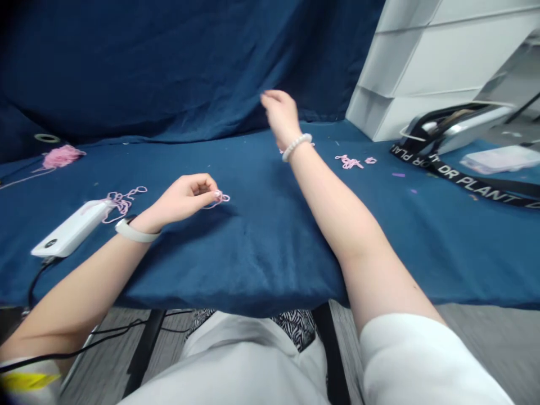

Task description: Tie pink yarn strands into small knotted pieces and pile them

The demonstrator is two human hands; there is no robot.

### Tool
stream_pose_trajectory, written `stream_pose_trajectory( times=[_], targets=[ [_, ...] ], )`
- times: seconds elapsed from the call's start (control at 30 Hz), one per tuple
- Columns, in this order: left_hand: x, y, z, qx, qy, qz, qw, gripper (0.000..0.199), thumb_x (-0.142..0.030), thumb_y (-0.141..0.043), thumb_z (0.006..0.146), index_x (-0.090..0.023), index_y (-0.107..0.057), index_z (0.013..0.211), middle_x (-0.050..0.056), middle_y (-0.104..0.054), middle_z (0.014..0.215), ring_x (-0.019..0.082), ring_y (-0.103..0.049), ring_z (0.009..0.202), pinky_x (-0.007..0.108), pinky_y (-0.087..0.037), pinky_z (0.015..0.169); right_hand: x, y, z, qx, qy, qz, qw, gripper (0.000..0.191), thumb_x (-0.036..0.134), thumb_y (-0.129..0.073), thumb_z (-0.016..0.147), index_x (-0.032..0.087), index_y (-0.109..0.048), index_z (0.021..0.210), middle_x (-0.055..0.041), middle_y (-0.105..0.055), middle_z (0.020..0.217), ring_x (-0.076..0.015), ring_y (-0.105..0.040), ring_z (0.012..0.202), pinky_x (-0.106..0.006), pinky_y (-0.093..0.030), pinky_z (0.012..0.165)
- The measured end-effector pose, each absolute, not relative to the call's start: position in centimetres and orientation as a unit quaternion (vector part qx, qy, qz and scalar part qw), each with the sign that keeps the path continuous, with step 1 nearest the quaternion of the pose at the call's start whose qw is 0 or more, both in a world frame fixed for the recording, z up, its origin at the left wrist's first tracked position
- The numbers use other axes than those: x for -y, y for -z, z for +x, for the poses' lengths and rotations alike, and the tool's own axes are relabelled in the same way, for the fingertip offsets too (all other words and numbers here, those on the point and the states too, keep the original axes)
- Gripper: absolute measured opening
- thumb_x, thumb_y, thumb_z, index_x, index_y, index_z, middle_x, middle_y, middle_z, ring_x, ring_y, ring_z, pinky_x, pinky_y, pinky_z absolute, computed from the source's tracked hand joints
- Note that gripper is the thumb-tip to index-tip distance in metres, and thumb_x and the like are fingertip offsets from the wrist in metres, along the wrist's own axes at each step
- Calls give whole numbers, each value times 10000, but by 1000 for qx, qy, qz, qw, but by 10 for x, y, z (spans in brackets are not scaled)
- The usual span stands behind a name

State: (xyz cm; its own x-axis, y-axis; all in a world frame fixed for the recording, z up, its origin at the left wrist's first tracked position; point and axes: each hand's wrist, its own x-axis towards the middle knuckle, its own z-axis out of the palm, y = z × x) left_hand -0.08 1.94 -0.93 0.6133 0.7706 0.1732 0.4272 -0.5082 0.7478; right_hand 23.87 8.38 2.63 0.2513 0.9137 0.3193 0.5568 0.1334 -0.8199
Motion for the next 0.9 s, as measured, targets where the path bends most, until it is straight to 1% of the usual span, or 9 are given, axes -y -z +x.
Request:
stream_pose_trajectory(
  times=[0.1, 0.2, 0.27, 0.33, 0.47, 0.57, 0.67, 0.8, 0.9],
  targets=[
    [-9, 8, 24, -310, -316, 835, 327, 123, -276, -565, 837, -162, -581, 793, 46, -703, 789, 170, -651, 709, 284, -485, 645, -32, -25, 190, 660, -286, -512, 469, 650, 610, -383, 905, 275, -248, 1445, -5, -566, 1263, -129, -591, 988, -249, -527, 759],
    [3, 13, 34, -264, -343, 881, 191, 94, -195, -532, 832, -176, -599, 769, 18, -686, 743, 154, -624, 660, 285, -477, 641, 20, 1, 177, 591, -550, -397, 436, 763, 589, -486, 862, 246, -187, 1475, -55, -586, 1083, -151, -568, 783, -267, -467, 607],
    [10, 22, 35, -224, -346, 908, 80, 98, -176, -515, 838, -176, -594, 780, 28, -672, 752, 160, -612, 672, 298, -479, 661, 44, 15, 185, 496, -611, -382, 485, 769, 448, -584, 841, 252, -163, 1454, -33, -595, 996, -132, -543, 717, -257, -450, 595],
    [15, 31, 33, -188, -351, 917, 4, 94, -169, -503, 846, -171, -587, 805, 59, -679, 829, 184, -627, 782, 316, -494, 734, 59, 23, 195, 427, -650, -367, 510, 700, 359, -651, 802, 294, -253, 1375, -8, -600, 1009, -122, -574, 742, -263, -482, 671],
    [16, 43, 29, -169, -368, 912, -56, 72, -185, -524, 841, -189, -591, 816, 65, -694, 941, 191, -630, 854, 321, -503, 769, 71, 31, 204, 425, -713, -357, 428, 413, 356, -697, 766, 247, -492, 1107, 12, -606, 804, -132, -599, 668, -337, -519, 764],
    [13, 48, 26, -183, -392, 901, -38, 35, -216, -560, 831, -204, -591, 819, 46, -701, 957, 181, -638, 861, 323, -511, 786, 73, 35, 200, 506, -657, -390, 401, 303, 334, -699, 763, 216, -549, 998, 34, -571, 668, -105, -535, 547, -296, -494, 636],
    [8, 53, 26, -214, -411, 886, 3, 23, -197, -563, 825, -196, -583, 816, 58, -695, 955, 184, -646, 907, 326, -514, 807, 73, 37, 199, 556, -582, -458, 378, 313, 309, -658, 797, 197, -562, 1073, 36, -563, 610, -100, -504, 522, -244, -408, 522],
    [4, 59, 28, -251, -414, 872, 70, 41, -175, -552, 834, -175, -573, 798, 69, -694, 946, 184, -656, 917, 312, -514, 783, 71, 38, 206, 633, -475, -507, 342, 243, 353, -556, 880, 174, -620, 1030, 41, -503, 558, -97, -475, 509, -239, -376, 520],
    [5, 60, 29, -251, -421, 865, 103, 44, -166, -543, 850, -163, -585, 836, 66, -710, 951, 180, -669, 916, 303, -513, 794, 71, 40, 214, 762, -250, -503, 323, 275, 349, -469, 939, 160, -660, 875, -9, -609, 678, -103, -512, 578, -256, -377, 588]
  ],
)
